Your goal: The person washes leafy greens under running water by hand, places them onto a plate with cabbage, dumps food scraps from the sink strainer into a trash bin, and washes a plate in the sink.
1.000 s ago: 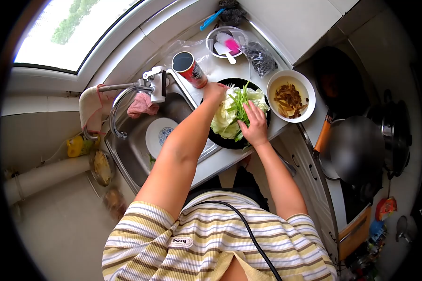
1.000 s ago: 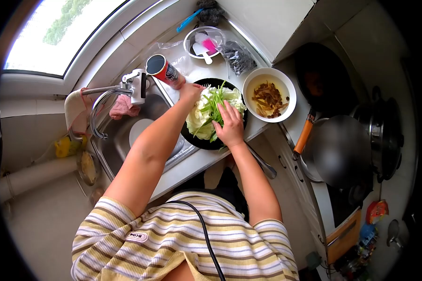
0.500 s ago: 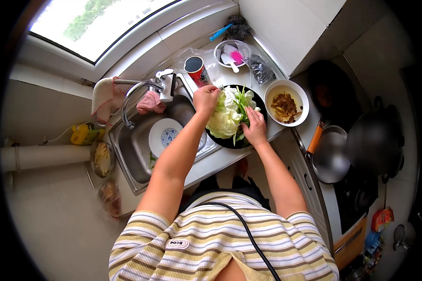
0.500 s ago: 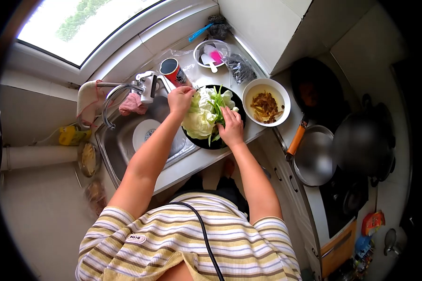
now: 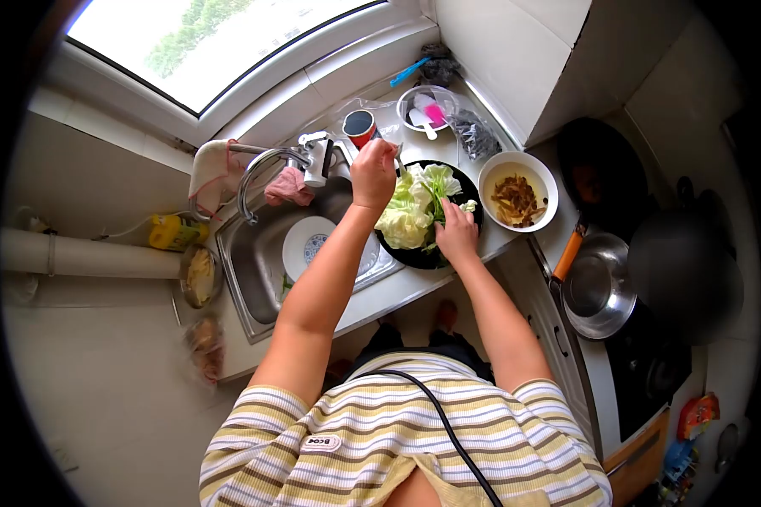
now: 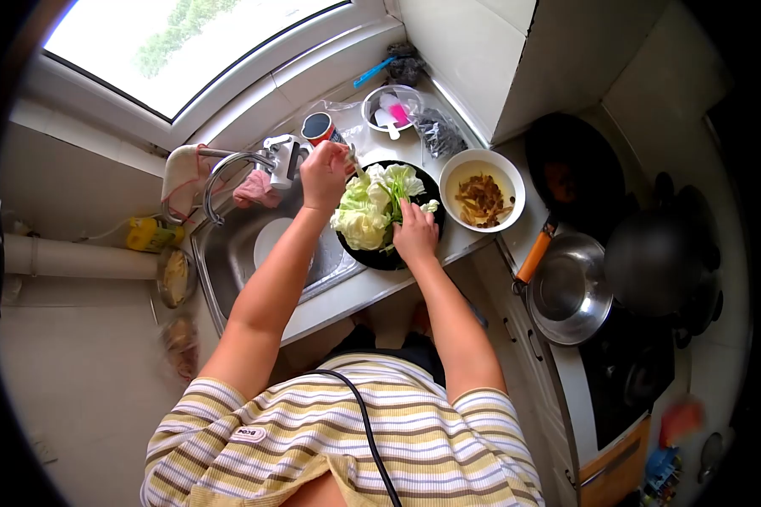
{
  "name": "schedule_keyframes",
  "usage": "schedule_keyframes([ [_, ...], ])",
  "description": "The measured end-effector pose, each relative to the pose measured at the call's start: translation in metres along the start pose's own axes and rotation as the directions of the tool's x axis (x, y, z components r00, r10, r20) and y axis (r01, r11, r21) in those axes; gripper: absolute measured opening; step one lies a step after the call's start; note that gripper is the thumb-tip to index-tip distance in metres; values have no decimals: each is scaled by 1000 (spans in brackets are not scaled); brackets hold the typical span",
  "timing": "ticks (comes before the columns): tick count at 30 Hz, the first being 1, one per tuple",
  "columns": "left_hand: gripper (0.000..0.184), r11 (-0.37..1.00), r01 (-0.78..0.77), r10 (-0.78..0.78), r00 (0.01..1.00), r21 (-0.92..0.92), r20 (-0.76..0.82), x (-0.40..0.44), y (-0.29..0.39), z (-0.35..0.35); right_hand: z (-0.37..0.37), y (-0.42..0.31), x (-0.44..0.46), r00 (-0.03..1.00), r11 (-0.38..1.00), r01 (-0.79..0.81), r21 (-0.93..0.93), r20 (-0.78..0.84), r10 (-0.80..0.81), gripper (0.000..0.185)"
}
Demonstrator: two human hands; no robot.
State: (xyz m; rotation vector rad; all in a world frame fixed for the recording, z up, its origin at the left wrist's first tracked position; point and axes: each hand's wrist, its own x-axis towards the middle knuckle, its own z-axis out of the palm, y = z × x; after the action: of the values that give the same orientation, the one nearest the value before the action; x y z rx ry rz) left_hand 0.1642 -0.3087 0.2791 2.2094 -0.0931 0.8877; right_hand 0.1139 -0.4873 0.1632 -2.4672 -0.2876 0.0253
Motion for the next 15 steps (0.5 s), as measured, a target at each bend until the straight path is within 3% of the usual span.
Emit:
schedule_keyframes([
  [2,4,998,-67,68,995,12,-70,8,19,-17,-1,0,11,980,989,-80,-126,172,102,59],
  [4,5,993,-109,115,982,49,-150,5,29,-36,-4,0,16,971,981,-99,-168,199,132,59],
  [7,6,990,74,-97,977,-123,-188,-27,31,-55,-14,-4,29,920,962,-150,-227,325,220,61],
  [10,6,924,210,-281,939,-318,-197,-57,32,-73,-37,-22,36,890,956,-188,-225,373,262,76],
  [14,6,894,238,-336,916,-379,-219,-70,34,-97,-60,-62,26,933,963,-46,-267,332,136,82],
  [15,6,893,227,-330,917,-389,-224,-69,34,-101,-55,-67,23,976,966,59,-253,216,-3,75],
])
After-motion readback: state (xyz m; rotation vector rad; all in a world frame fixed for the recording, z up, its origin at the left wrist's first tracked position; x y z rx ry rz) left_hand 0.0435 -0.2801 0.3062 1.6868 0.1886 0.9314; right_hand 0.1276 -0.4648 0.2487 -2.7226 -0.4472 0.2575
